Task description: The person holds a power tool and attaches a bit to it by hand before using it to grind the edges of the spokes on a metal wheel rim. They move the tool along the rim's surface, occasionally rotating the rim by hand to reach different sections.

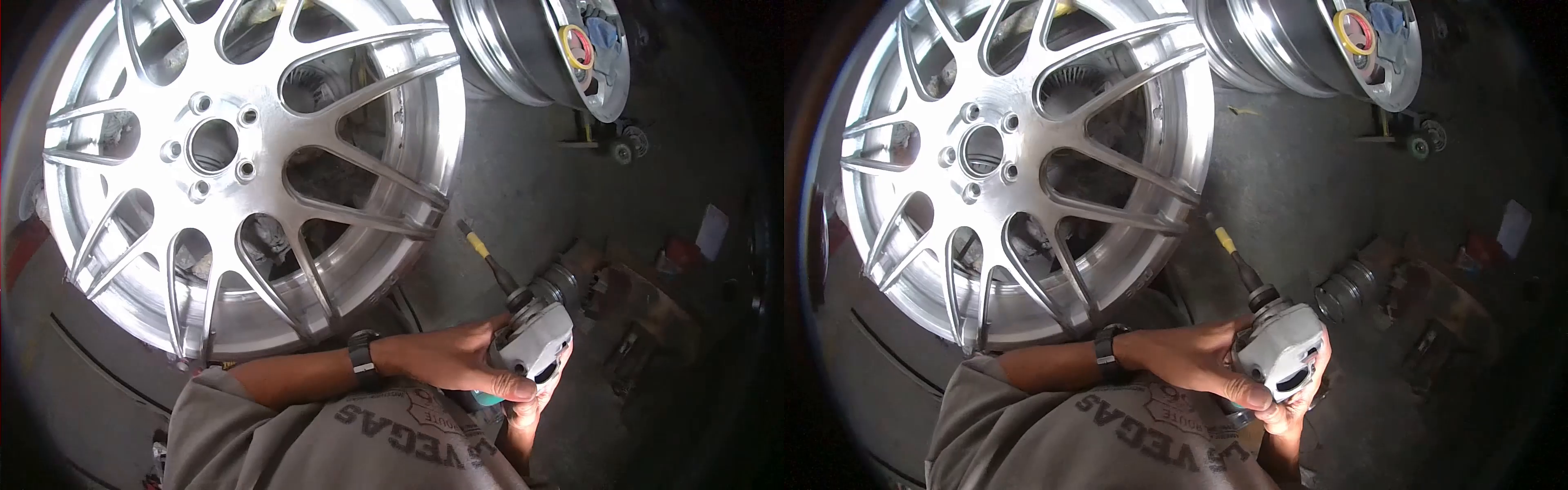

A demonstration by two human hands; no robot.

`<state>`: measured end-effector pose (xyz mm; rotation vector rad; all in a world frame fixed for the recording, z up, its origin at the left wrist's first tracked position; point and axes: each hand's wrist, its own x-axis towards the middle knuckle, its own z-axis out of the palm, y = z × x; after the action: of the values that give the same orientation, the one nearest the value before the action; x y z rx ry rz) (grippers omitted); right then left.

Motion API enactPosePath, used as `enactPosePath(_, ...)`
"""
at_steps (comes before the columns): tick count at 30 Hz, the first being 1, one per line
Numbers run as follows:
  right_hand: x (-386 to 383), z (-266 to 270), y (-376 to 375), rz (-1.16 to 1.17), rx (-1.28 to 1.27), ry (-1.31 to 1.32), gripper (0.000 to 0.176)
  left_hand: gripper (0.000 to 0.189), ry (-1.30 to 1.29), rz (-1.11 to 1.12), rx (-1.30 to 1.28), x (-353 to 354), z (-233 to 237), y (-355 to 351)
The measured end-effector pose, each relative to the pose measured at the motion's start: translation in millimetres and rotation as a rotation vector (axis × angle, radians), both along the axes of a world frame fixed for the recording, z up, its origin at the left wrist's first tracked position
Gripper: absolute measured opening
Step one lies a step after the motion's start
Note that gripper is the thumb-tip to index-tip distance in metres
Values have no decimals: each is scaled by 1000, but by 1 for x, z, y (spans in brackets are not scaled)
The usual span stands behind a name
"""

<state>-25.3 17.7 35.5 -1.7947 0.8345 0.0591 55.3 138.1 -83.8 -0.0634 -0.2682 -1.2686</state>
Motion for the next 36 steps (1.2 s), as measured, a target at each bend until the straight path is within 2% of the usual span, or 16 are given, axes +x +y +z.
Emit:
enactPosePath(2,-7,-7,-4,-21,24,-50,128,74,-21,46,77,4,6,1)
enactPosePath(3,-7,-9,-4,-35,32,-52,128,74,-32,47,88,5,9,3)
enactPosePath(5,-12,-14,-12,-10,51,-73,126,82,-171,52,297,7,13,7)
enactPosePath(9,-24,-20,-33,134,107,-82,113,89,-208,92,336,-18,9,-2)
enactPosePath(11,-36,-27,-58,234,144,-85,111,111,-278,108,386,-21,11,-5)
enactPosePath(14,-33,-44,-85,404,261,-180,105,108,-289,174,440,-28,11,-14)
enactPosePath(16,-19,-35,-92,437,98,98,101,107,-287,159,466,-30,10,-21)
enactPosePath(17,-32,-49,-105,488,-48,-11,97,106,-277,123,460,-32,10,-26)
enactPosePath(21,-23,-63,-132,632,-57,-14,97,105,-323,181,558,-39,7,-47)
enactPosePath(23,-23,-72,-132,498,-140,-36,95,89,-355,320,719,-41,9,-56)
enactPosePath(24,-22,-77,-138,511,-130,-42,95,89,-354,332,732,-41,9,-59)
enactPosePath(30,-25,-110,-162,512,-173,-31,91,110,-661,368,1047,-29,17,-72)
enactPosePath(32,-16,-127,-162,317,-63,-201,90,102,-743,720,1153,-28,15,-85)
enactPosePath(33,-2,-123,-159,325,-60,-211,90,102,-747,732,1158,-23,19,-87)
enactPosePath(35,30,-107,-151,287,577,-402,83,96,-771,668,1144,-3,34,-83)
enactPosePath(36,33,-111,-153,292,575,-407,83,96,-775,675,1143,1,38,-84)
